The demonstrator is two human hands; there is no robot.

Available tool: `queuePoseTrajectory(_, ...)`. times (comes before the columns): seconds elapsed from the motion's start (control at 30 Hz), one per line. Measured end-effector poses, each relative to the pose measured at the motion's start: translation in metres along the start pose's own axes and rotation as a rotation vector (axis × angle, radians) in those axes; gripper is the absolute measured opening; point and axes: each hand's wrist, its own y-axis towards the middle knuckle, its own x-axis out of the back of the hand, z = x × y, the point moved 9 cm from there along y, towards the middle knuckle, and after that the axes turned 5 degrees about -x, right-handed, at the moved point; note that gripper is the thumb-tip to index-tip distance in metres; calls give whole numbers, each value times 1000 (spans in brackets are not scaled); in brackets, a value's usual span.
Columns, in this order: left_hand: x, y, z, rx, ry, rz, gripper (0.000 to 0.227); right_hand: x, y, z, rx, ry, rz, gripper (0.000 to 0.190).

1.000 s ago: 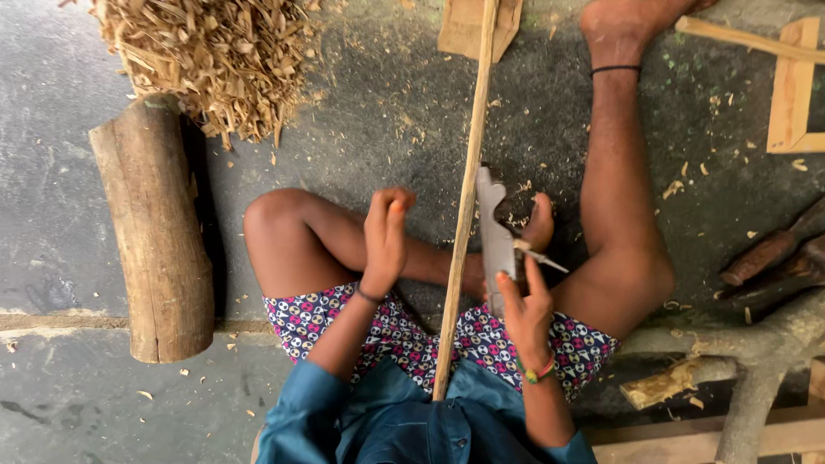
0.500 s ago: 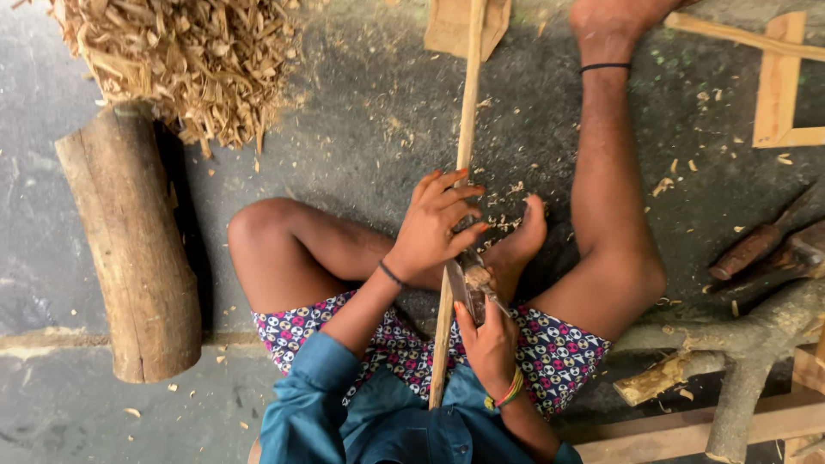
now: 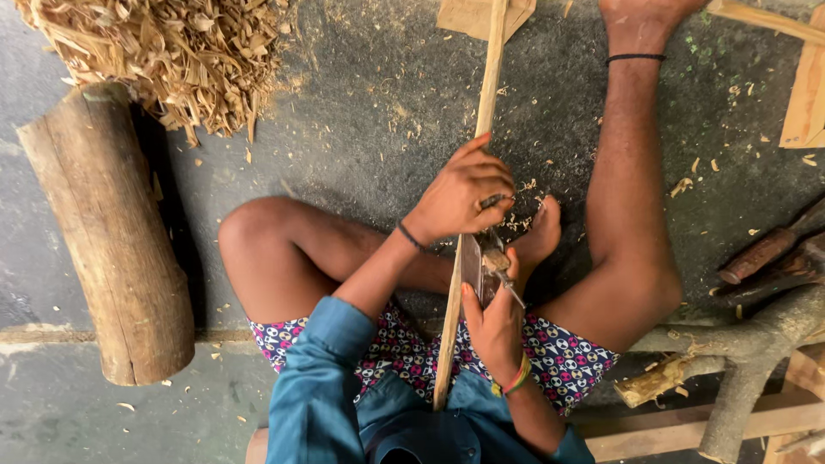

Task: The person sits on the floor and uses a hand plane to smooth and shape a long wooden stick. They hold the stick with one hand and pull the plane along its length repeatedly, creating wood shavings.

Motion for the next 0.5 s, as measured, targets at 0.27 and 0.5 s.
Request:
queuePoseTrajectory(0.27,0,8,-4,-39,74,26,10,6,-2,12,193,-86,-104,74)
queuePoseTrajectory(0.5,-2,-36,-42,-19,125,-34,9,1,-47,1,164,-53,-76,73)
